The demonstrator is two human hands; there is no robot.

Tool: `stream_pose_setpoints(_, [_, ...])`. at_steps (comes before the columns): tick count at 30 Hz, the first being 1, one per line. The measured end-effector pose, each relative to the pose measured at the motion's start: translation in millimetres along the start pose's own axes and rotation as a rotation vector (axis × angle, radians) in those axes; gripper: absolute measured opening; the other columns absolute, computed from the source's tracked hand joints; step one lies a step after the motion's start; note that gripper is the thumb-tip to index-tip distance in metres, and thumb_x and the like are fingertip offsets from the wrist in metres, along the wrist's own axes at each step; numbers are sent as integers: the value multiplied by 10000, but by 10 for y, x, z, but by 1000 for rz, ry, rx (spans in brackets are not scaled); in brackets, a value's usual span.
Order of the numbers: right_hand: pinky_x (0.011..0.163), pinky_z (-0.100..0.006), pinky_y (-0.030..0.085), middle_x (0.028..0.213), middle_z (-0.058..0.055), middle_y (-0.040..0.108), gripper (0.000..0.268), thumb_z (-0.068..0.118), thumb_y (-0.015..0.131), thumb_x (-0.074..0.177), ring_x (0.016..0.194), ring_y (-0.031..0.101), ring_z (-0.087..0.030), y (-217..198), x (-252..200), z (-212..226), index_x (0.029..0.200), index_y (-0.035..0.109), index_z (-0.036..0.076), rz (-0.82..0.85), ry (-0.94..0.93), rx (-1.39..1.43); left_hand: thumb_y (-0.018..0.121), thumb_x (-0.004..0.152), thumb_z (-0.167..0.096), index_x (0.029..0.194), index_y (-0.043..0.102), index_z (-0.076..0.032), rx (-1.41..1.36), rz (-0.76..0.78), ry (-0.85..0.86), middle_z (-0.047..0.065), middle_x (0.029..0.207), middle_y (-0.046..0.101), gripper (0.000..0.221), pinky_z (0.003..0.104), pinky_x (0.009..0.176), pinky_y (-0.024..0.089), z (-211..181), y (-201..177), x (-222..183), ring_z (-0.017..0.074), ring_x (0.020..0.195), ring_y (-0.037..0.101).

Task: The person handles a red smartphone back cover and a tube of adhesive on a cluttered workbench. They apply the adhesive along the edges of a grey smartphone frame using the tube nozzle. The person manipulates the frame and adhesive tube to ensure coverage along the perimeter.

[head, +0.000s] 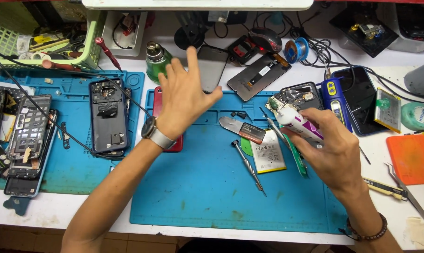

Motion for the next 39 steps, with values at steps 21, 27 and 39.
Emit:
stream_pose_setpoints(21, [659, -346, 583, 1206, -351, 703, 112, 143, 555, 1032, 770, 720, -293, 311, -21, -95, 1142, 531, 151, 243, 482, 1379, 466, 996, -550, 1444, 470, -138, -2159, 862, -397, 315, 1336, 623, 609, 387, 743, 630, -381, 244, -972, 361, 948, 724])
stream_pose_setpoints(27, [925, -528, 583, 1528, -322, 477, 1311, 736, 833, 833, 1121, 706, -387, 311, 68, 95, 1663, 131, 3, 331, 312, 1853, 383, 1032, -572, 1419, 513, 91, -2257, 967, -447, 311, 1360, 604, 779, 457, 768, 619, -446, 413, -1094, 407, 927, 699])
stream_pose_setpoints(39, [1090, -406, 551, 1411, -283, 613, 406, 53, 764, 872, 1411, 588, -363, 586, -16, 559, 1140, 494, 192, 283, 194, 1067, 577, 1033, -418, 1276, 437, -150, -1971, 1379, -477, 263, 1194, 647, 389, 386, 674, 644, -700, 475, -1650, 388, 858, 734])
Point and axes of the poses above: each hand's wrist, its own x-axis towards the middle knuckle, its own y-axis out of the palm, z = x × y, the point moved 8 cm from there along x, towards the middle knuckle
